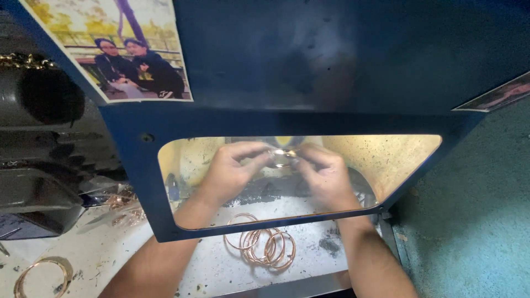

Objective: Polishing a jewelry piece using a bench-mounted wheel and weighing it on a digital scale.

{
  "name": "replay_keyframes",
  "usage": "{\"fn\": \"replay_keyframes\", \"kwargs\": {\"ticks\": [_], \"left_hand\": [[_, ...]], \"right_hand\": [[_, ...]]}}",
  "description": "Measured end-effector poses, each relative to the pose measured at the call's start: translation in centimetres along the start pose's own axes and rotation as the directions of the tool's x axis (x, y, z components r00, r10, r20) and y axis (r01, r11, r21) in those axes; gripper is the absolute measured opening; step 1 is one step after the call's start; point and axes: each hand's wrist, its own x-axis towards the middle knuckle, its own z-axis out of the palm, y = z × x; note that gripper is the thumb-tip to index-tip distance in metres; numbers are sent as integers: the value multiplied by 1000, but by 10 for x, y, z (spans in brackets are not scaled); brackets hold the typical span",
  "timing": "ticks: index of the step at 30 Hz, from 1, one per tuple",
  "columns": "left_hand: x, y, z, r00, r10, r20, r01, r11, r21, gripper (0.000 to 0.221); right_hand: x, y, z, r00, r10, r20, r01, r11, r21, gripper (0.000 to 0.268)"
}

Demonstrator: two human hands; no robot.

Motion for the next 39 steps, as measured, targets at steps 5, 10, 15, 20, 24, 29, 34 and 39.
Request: {"fn": "replay_keyframes", "kwargs": {"ticks": [5, 10, 15, 20, 24, 29, 34, 39], "left_hand": [[-1, -16, 13, 996, -69, -54, 72, 996, 47, 23], [-2, -24, 19, 988, -98, -116, 105, 993, 57, 23], [-4, -28, 15, 993, -41, -113, 47, 998, 51, 21], [-3, -24, 1, 993, 116, -25, -114, 990, 82, 17], [-4, -19, -21, 933, 329, 146, -351, 921, 170, 13], [-10, -6, -22, 955, 275, 111, -293, 930, 222, 14], [-37, -17, -27, 983, 164, 85, -181, 950, 255, 16], [-156, -8, -66, 982, 186, 39, -173, 793, 584, 55]], "right_hand": [[2, 2, -7, 996, 64, -61, -69, 994, -85, 11], [3, 15, -3, 993, 93, -70, -101, 987, -125, 11], [7, 12, 2, 993, 91, -68, -99, 988, -120, 11], [-2, 1, 2, 993, 118, -21, -119, 993, -22, 8], [-2, 17, -1, 984, -114, 137, 117, 993, -19, 8], [-4, 22, -3, 955, -248, 163, 256, 966, -32, 11], [-9, 42, -8, 912, -312, 268, 334, 942, -42, 17], [-22, 36, -4, 874, -256, 413, 374, 897, -235, 18]]}}
